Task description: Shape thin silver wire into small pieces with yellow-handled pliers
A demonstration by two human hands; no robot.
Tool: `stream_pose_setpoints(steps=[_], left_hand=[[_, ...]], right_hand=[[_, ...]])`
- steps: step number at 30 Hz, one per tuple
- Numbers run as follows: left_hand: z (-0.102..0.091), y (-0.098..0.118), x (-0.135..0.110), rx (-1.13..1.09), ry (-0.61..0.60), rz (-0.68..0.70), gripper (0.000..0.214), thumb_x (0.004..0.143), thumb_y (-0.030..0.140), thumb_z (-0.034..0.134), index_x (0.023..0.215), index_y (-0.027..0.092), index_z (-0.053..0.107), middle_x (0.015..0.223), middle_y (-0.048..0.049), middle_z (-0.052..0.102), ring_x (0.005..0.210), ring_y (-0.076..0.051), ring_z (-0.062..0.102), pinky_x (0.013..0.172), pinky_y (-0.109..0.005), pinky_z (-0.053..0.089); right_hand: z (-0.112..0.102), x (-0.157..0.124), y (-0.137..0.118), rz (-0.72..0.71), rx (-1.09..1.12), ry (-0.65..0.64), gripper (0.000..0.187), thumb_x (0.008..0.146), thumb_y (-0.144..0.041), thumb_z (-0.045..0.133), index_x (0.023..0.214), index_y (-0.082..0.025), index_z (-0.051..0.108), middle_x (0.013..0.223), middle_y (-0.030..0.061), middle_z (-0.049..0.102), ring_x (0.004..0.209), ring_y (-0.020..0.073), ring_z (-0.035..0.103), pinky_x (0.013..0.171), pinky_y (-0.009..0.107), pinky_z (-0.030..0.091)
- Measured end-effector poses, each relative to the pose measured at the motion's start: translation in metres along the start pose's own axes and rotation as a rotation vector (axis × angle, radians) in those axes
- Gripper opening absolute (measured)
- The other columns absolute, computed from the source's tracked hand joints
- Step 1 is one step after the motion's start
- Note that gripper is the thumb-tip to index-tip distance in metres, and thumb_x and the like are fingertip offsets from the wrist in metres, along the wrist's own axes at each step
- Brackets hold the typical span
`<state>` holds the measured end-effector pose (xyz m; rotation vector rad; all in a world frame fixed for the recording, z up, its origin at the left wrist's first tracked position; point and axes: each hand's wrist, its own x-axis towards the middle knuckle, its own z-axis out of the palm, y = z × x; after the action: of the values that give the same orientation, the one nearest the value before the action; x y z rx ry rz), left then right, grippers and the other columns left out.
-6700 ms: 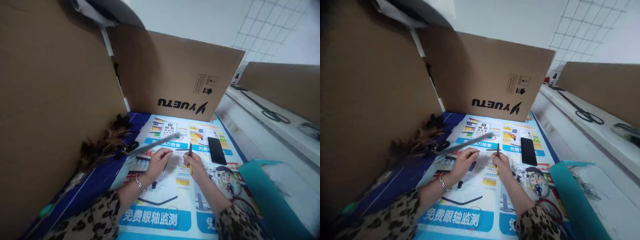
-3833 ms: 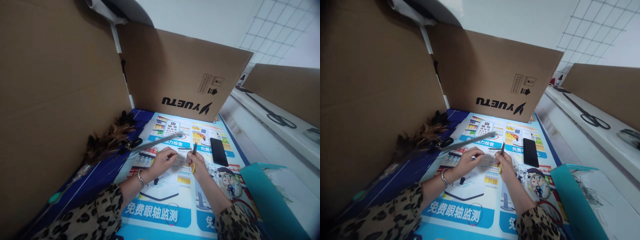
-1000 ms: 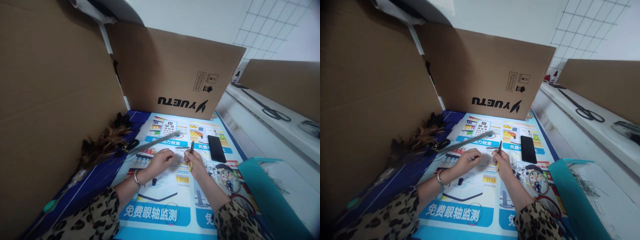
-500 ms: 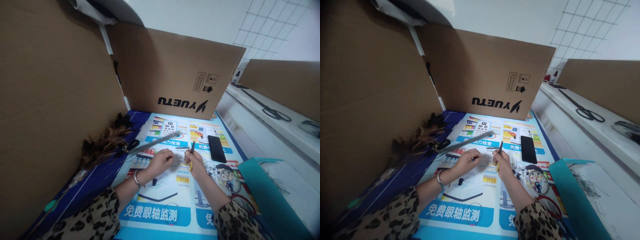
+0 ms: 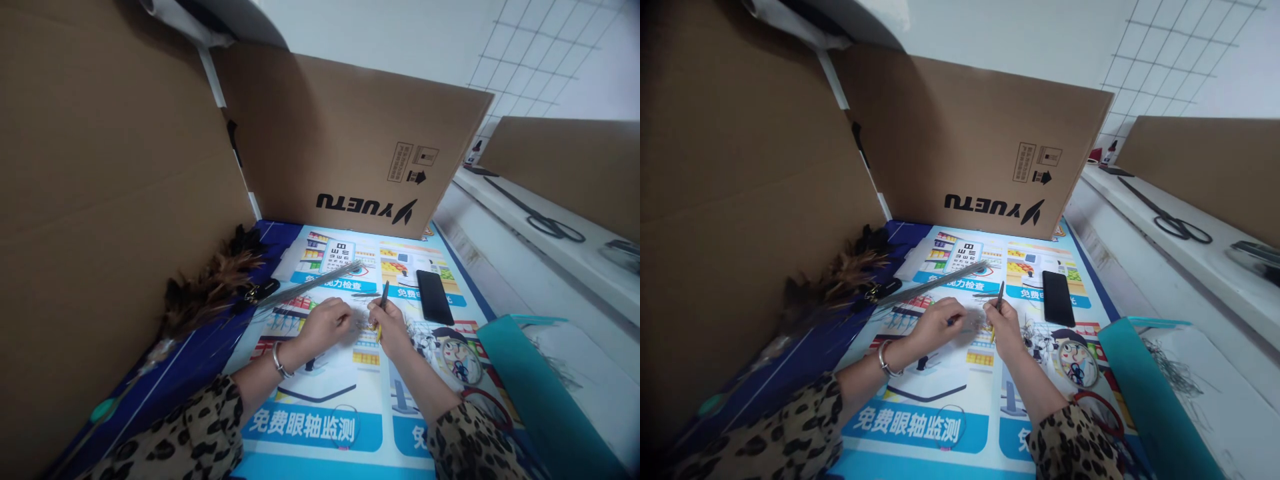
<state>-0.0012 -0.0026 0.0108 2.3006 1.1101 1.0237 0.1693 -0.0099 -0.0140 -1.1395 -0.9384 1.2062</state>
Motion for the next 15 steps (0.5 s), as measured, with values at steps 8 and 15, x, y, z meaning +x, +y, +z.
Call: stream_pose_setpoints(steps=[8, 15], left_hand=[[-0.0046, 0.0016, 0.0001, -0.029, 0.012, 0.042, 0.016, 0.073, 0.009, 0.047, 0.075, 0.018, 0.060, 0.072, -0.0034, 0.057, 0.074, -0.016, 0.050, 0.068, -0.028, 0.039], [-0.0051, 0.0013, 0.0001, 0.011, 0.040, 0.022, 0.015, 0.073, 0.010, 0.046, 0.077, 0.018, 0.058, 0.074, -0.0040, 0.057, 0.075, -0.017, 0.050, 0.068, -0.029, 0.039]], right_hand=[[0.0008, -0.0004, 0.0029, -0.037, -0.018, 0.063, 0.022, 0.069, -0.038, 0.063, 0.075, -0.020, 0.053, 0.052, -0.0060, 0.046, 0.050, 0.0084, 0.042, 0.051, 0.023, 0.033], [0.0025, -0.0020, 0.0023, -0.041, 0.005, 0.076, 0.024, 0.067, -0.040, 0.064, 0.075, -0.020, 0.053, 0.053, -0.0056, 0.047, 0.051, 0.0089, 0.043, 0.052, 0.023, 0.034]])
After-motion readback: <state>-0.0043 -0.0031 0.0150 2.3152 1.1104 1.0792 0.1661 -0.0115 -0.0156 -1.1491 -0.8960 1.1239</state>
